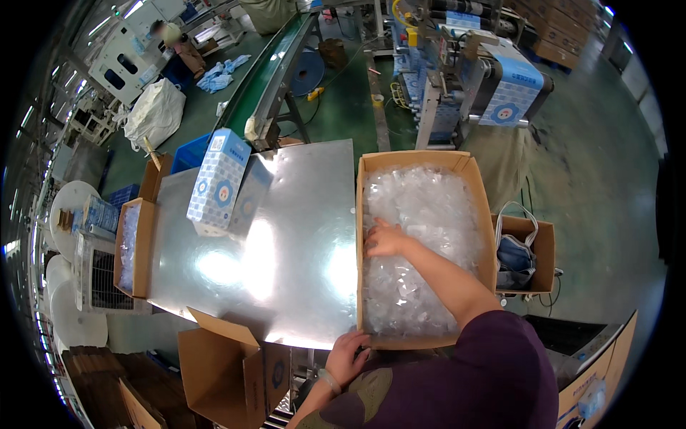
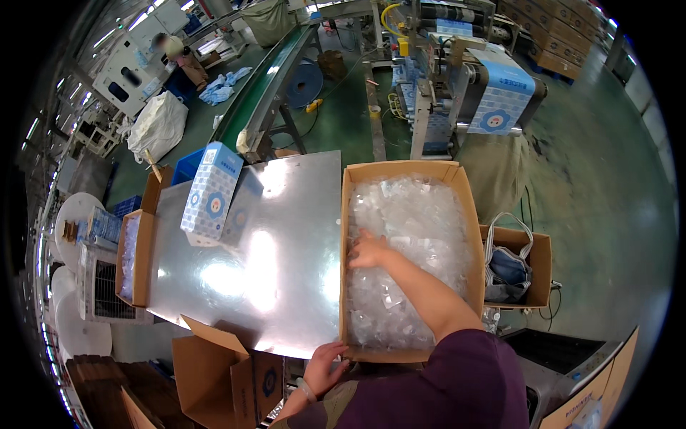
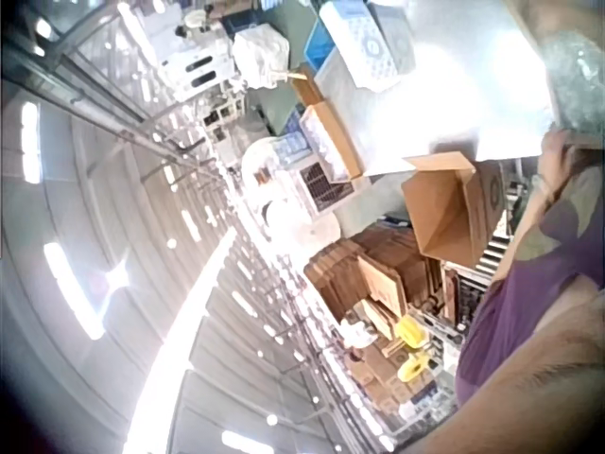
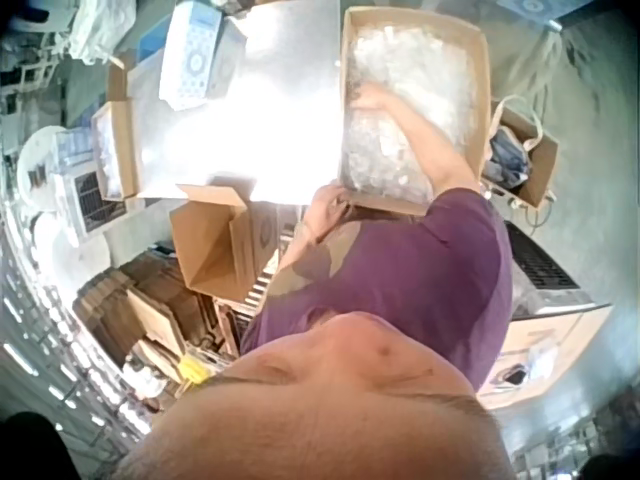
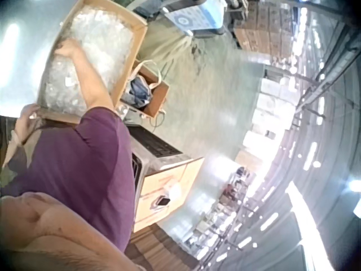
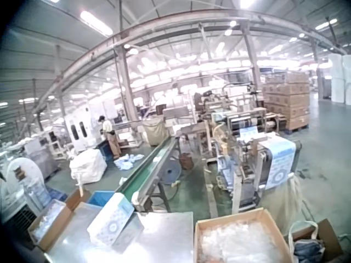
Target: The person packs boxes with wrapped items, places them on a conveyor system, then uses a white cloth to wipe down a machine part.
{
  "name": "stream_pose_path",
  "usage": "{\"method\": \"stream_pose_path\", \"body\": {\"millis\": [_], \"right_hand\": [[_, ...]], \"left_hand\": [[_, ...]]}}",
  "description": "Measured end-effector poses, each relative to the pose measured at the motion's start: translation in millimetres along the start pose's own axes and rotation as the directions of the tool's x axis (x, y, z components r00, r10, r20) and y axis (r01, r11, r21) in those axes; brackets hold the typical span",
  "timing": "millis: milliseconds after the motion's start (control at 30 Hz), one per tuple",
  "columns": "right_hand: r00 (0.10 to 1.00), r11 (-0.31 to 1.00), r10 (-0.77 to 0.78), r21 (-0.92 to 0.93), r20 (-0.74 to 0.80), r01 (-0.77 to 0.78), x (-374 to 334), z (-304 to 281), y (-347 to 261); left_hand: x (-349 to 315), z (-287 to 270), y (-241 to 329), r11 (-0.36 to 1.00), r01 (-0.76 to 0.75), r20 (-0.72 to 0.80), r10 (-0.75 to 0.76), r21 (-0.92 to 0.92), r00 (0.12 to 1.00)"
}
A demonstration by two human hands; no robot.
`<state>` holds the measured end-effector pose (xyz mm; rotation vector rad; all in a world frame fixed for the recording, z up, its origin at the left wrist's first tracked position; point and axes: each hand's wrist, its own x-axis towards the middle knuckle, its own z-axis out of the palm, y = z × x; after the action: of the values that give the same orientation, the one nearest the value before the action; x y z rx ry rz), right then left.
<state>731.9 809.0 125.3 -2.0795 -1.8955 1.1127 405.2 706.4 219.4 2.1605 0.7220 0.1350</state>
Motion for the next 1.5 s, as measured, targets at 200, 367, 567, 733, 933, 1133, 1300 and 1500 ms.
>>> {"method": "stream_pose_path", "body": {"millis": [200, 367, 567, 733, 933, 1133, 1300, 1500], "right_hand": [[0.974, 0.973, -0.227, 0.041, -0.003, 0.227, -79.9, 47.7, -10.3], [0.966, 0.966, -0.253, -0.067, -0.053, 0.249, -152.9, 52.5, -21.1], [0.9, 0.924, -0.044, 0.324, -0.435, 0.202, -102.7, -35.2, 89.2], [0.521, 0.86, 0.462, 0.221, -0.717, -0.459, -38.4, -55.3, 219.6], [0.78, 0.843, 0.533, 0.283, -0.328, -0.457, -13.5, -35.6, 162.7], [0.947, 0.888, 0.312, 0.379, -0.078, -0.261, -51.7, -16.3, 120.2], [0.994, 0.955, 0.102, 0.283, -0.047, -0.084, -105.8, 16.7, 68.1], [0.998, 0.882, -0.026, 0.468, -0.063, 0.053, -116.0, -22.7, 87.4]], "left_hand": [[26.8, 6.6, 3.0, 0.996, -0.093, -0.052, 0.093, 0.016, 0.994], [46.8, 14.4, -1.1, 0.992, -0.125, -0.09, 0.127, 0.035, 0.988], [69.4, 24.3, -0.7, 0.99, -0.127, -0.084, 0.132, 0.064, 0.988], [82.6, 22.6, 0.3, 0.985, -0.142, -0.031, 0.146, 0.096, 0.989], [88.7, 26.4, -2.8, 0.972, -0.129, 0.014, 0.129, 0.197, 0.992], [104.3, 31.4, 3.8, 0.953, -0.111, 0.054, 0.1, 0.281, 0.994], [112.7, 32.4, 4.8, 0.923, -0.117, 0.085, 0.092, 0.367, 0.992], [109.4, 42.1, -4.3, 0.867, -0.155, 0.146, 0.096, 0.474, 0.985]]}}
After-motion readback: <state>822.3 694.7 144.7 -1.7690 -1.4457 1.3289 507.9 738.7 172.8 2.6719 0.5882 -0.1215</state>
